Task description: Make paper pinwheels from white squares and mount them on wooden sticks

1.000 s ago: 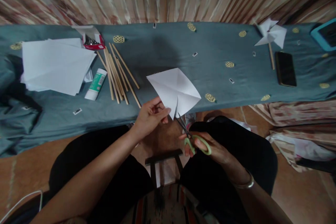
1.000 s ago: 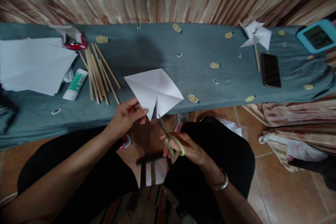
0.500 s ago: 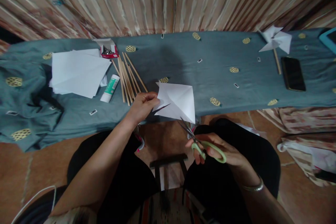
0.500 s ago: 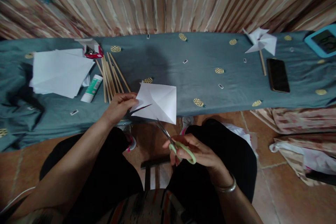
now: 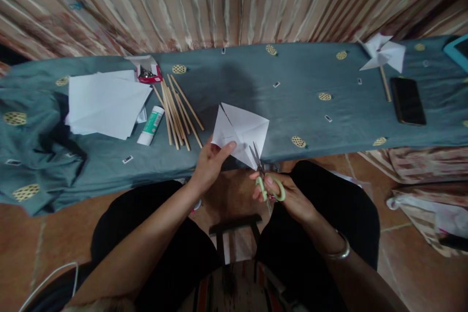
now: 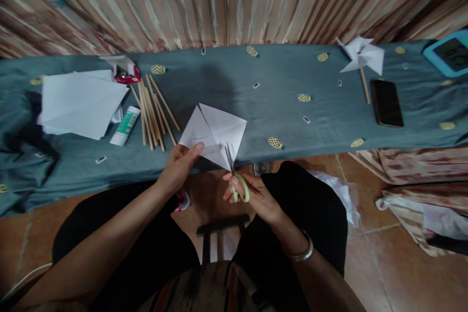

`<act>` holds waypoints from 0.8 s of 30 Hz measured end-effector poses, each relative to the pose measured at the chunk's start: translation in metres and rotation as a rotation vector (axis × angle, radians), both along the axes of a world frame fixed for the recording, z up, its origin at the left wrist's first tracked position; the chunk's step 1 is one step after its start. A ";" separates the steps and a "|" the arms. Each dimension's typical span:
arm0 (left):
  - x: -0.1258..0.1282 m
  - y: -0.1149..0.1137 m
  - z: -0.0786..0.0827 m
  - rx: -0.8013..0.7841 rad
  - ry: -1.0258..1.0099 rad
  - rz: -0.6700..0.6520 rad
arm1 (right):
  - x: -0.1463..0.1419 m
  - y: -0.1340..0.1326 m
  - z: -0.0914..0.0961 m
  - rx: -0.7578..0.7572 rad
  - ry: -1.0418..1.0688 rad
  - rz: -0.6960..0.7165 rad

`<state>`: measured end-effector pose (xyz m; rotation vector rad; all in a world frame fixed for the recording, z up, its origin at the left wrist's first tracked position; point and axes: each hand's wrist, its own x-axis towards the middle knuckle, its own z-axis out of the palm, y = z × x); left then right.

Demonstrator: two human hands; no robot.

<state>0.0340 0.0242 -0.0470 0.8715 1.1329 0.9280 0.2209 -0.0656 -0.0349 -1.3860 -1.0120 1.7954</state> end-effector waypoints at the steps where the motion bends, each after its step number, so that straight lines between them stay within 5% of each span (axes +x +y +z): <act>1: 0.001 0.001 -0.002 -0.007 -0.019 0.033 | 0.000 0.000 0.000 -0.001 -0.001 0.012; 6: -0.002 0.013 -0.001 -0.039 -0.095 0.153 | 0.002 0.000 -0.001 0.010 0.010 0.043; 12: -0.002 0.016 0.004 -0.043 -0.151 0.111 | 0.006 -0.004 -0.006 0.015 0.027 0.053; 24: -0.001 0.024 0.000 0.161 0.269 -0.116 | 0.039 -0.016 0.016 -0.090 0.069 0.259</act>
